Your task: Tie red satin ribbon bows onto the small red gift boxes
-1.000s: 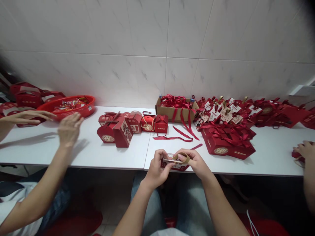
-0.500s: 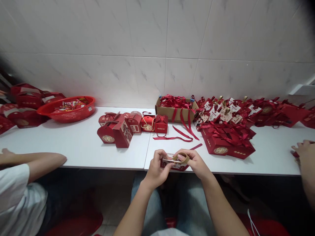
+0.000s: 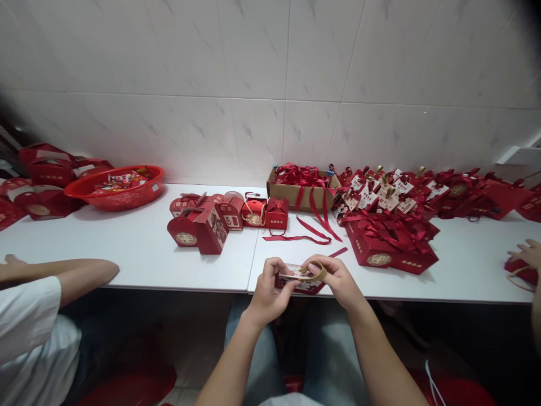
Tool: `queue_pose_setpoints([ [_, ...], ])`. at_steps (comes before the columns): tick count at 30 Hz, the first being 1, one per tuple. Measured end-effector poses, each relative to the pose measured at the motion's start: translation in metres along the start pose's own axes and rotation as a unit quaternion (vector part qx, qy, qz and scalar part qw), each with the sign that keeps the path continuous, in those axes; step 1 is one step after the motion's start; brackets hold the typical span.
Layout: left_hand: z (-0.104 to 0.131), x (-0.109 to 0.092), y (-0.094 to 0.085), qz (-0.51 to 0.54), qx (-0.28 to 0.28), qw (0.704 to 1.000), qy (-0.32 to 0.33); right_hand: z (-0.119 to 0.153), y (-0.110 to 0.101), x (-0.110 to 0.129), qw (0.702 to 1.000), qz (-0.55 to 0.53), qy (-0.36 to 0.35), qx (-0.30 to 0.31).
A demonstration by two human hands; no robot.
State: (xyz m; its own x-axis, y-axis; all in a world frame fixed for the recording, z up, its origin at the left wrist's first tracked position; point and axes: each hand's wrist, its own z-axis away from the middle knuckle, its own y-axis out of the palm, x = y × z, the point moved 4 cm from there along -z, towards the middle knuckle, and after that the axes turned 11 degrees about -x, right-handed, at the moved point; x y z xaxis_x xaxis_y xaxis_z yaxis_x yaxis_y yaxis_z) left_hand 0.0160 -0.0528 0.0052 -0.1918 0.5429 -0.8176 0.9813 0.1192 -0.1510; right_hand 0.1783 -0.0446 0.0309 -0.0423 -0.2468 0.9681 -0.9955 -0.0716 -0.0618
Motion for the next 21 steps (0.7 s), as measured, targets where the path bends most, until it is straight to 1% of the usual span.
queue_pose_setpoints([
  [3, -0.0002, -0.0006, -0.0002, 0.005, 0.008, 1.000, -0.003, -0.0008, -0.0011, -0.0013, 0.999, -0.002, 0.011, -0.030],
  [4, -0.0001, -0.0008, -0.0004, 0.004, 0.010, 1.000, -0.004, -0.0007, -0.0003, -0.0011, 1.000, 0.000, 0.012, -0.028],
  [9, 0.0001, -0.0011, -0.0017, 0.007, 0.013, 1.000, -0.006, 0.0010, 0.0054, 0.0019, 1.000, 0.010, 0.014, 0.025],
  [16, -0.0017, -0.0031, -0.0004, 0.023, 0.012, 1.000, -0.013, 0.0007, 0.0056, 0.0032, 0.999, 0.001, 0.018, 0.032],
  [21, -0.0015, -0.0024, -0.0001, 0.019, 0.012, 1.000, -0.001, 0.0005, 0.0059, 0.0028, 0.999, -0.003, 0.008, 0.035],
])
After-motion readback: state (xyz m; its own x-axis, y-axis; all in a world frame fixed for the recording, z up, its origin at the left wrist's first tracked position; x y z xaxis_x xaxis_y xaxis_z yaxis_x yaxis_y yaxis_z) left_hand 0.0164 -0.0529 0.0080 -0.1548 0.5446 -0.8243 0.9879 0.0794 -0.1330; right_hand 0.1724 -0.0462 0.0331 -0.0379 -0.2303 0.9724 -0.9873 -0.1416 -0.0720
